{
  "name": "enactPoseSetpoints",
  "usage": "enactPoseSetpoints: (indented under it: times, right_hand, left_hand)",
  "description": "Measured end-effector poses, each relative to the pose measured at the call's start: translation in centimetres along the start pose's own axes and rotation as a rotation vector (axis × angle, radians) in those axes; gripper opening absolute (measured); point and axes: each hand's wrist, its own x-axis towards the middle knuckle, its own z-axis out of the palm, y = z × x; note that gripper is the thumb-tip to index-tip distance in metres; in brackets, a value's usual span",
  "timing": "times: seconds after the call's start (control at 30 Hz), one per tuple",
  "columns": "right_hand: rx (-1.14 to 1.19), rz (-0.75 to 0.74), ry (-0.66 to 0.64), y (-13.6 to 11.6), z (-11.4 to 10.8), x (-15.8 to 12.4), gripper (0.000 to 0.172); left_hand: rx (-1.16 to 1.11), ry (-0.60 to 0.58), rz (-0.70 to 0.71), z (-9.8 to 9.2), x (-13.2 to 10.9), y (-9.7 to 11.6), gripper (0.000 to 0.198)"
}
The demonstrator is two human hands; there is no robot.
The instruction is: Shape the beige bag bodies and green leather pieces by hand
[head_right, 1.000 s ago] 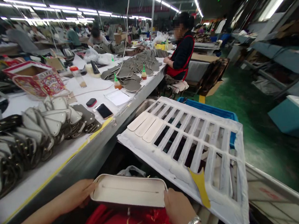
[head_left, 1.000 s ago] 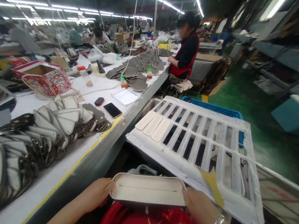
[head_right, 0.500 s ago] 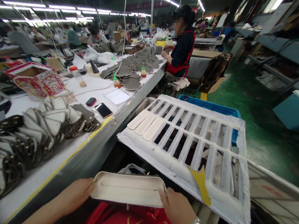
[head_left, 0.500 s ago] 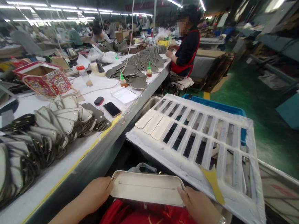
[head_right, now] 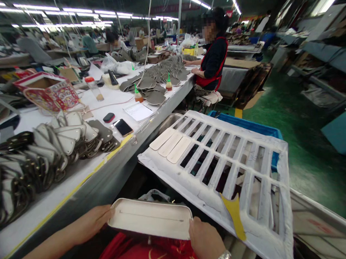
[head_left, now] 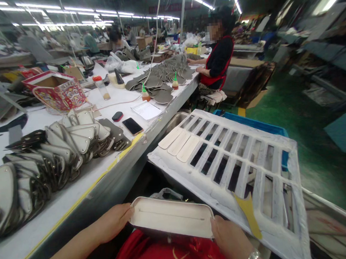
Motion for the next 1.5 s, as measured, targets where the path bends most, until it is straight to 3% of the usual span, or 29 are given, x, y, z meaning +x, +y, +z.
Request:
enactPoseSetpoints:
  times: [0.1,0.23,0.4,0.47,0.77,1.03,1.27,1.5]
  right_hand:
    - [-0.036,0.024,-0.073,-0.3,-0.3,0.0,0.030]
    - [-0.055,-0.019,-0.060,-0.2,-0.1,0.0,0.030]
    - [-0.053,-0.070,-0.037,0.3,0.3,0.0,0.029]
    - [-0.038,-0.074,-0.030,0.3,0.4,0.0,0.030]
    - [0.034,-0.010,-0.033,0.4,0.1,0.2,0.036]
    - [0.011,-0.020,-0.011,0.4,0.6,0.4,0.032]
    - [-0.029,-0.026,0.006,0.3,1.0,0.1,0.036]
    - [0.010,-0.028,0.014,0.6,1.3,-0.2,0.035]
  left_hand:
    - [-0.025,-0.002,-0.009,0.0,-0.1,0.0,0.043]
    - [-0.066,-0.033,-0.062,-0.5,0.4,0.2,0.040]
    - [-0.274,-0.220,-0.131,-1.3,0.5,-0.3,0.053]
    - [-0.373,-0.242,-0.131,-1.3,0.2,-0.6,0.058]
    - [0.111,0.040,-0.086,0.1,0.6,0.5,0.031]
    - [0.189,0.074,-0.059,-0.1,1.1,0.7,0.033]
    - [-0.017,0.086,-0.031,-0.2,1.0,0.2,0.033]
    - [-0.547,0.015,-0.132,1.3,0.2,-1.7,0.053]
